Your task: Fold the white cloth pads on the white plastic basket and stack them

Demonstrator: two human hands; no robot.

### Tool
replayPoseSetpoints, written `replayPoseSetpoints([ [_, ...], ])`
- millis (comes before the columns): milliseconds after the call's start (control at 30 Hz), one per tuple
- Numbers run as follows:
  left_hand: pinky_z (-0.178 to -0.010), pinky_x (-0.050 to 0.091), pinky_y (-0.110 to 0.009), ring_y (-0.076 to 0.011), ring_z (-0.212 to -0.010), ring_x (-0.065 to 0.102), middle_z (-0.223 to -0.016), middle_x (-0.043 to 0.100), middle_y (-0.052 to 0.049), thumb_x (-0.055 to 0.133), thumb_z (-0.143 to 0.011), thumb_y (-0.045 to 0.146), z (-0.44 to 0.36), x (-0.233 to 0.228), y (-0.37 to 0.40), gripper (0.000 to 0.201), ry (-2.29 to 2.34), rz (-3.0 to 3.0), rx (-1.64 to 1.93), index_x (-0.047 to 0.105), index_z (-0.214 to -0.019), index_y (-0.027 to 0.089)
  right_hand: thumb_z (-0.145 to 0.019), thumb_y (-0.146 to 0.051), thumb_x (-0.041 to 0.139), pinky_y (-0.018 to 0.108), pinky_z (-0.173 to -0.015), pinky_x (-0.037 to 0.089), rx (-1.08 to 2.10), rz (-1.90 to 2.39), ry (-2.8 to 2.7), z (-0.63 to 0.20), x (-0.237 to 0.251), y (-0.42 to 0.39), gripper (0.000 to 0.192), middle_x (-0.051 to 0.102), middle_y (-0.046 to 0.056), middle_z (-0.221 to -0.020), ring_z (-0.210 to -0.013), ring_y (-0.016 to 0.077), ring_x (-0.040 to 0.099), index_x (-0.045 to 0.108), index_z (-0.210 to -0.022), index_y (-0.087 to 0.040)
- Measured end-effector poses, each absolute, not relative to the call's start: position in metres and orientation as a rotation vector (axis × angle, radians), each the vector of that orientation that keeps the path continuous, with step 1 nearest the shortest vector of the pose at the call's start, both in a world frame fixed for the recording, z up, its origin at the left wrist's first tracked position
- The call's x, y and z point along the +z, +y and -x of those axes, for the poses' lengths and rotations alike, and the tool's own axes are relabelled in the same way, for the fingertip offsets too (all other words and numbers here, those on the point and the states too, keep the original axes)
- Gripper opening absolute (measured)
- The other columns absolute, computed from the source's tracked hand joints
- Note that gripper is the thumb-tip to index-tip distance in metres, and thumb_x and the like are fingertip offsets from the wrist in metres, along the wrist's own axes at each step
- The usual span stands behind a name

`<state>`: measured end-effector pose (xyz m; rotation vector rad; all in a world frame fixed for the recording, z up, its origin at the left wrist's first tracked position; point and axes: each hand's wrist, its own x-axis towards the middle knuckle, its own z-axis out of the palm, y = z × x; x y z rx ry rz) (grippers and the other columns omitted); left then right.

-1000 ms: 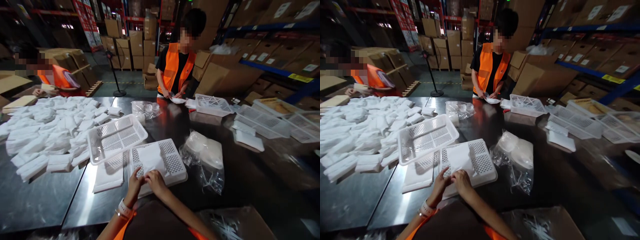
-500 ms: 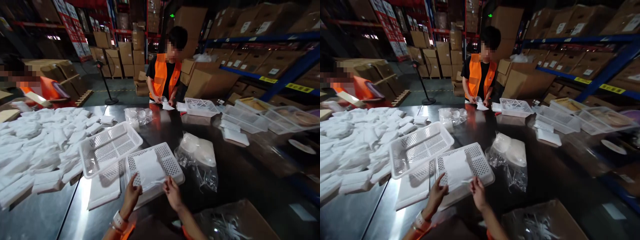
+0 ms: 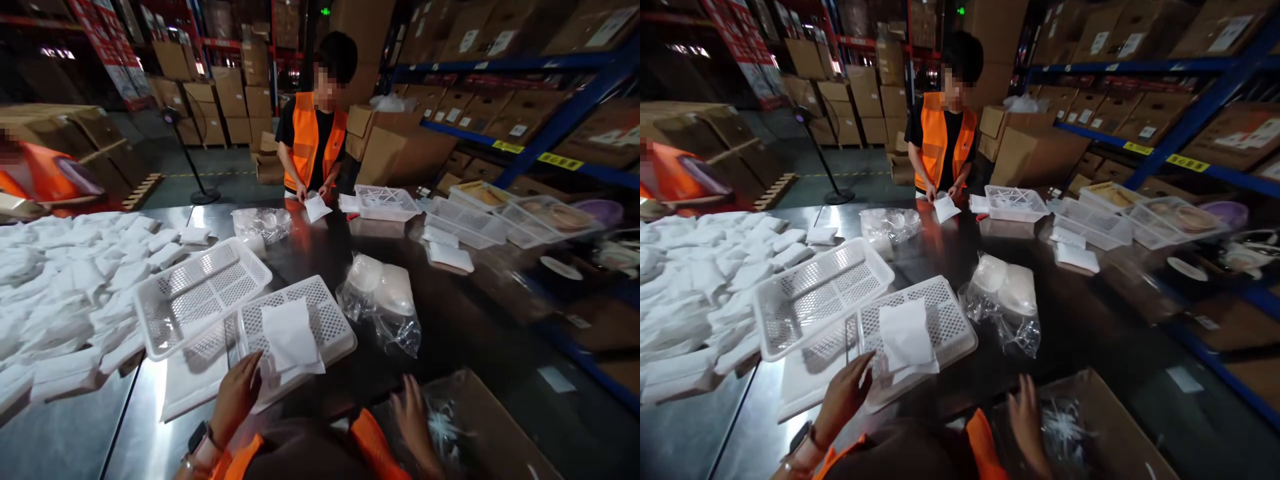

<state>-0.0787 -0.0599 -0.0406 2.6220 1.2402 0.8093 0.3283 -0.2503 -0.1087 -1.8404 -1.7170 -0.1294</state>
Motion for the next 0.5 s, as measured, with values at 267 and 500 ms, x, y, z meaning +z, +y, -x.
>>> replayPoseSetpoints([
  [267,-0.122,0.022,-0.053,-0.0271,-0.146,0.037,-0.158,0.041,-0.007,0.058,-0.090,0.032,0.056,-0.052,-0.023,0.060,0.719,-3.163,0.440,0.042,-0.148,0.033,-0.094,-0.026,0.055,0.051,-0.119,0.032,-0.308,0.978,-2.725,-0.267,-0.091,-0.073,0.058,0.052,0.005,-0.150,-0.142,0.0238,0.043,0.039,-0.150,-0.034],
  [500,-0.120,0.022,-0.060,-0.0298,-0.150,0.030,-0.162,0.033,-0.012,0.067,-0.084,0.029,0.043,-0.084,-0.040,0.072,0.794,-3.086,0.369,0.037,-0.150,0.030,-0.086,-0.011,0.048,0.055,-0.120,0.029,-0.010,0.824,-2.830,-0.255,-0.074,-0.039,0.060,0.049,0.013,-0.150,-0.143,0.0243,0.040,0.050,-0.144,-0.024],
])
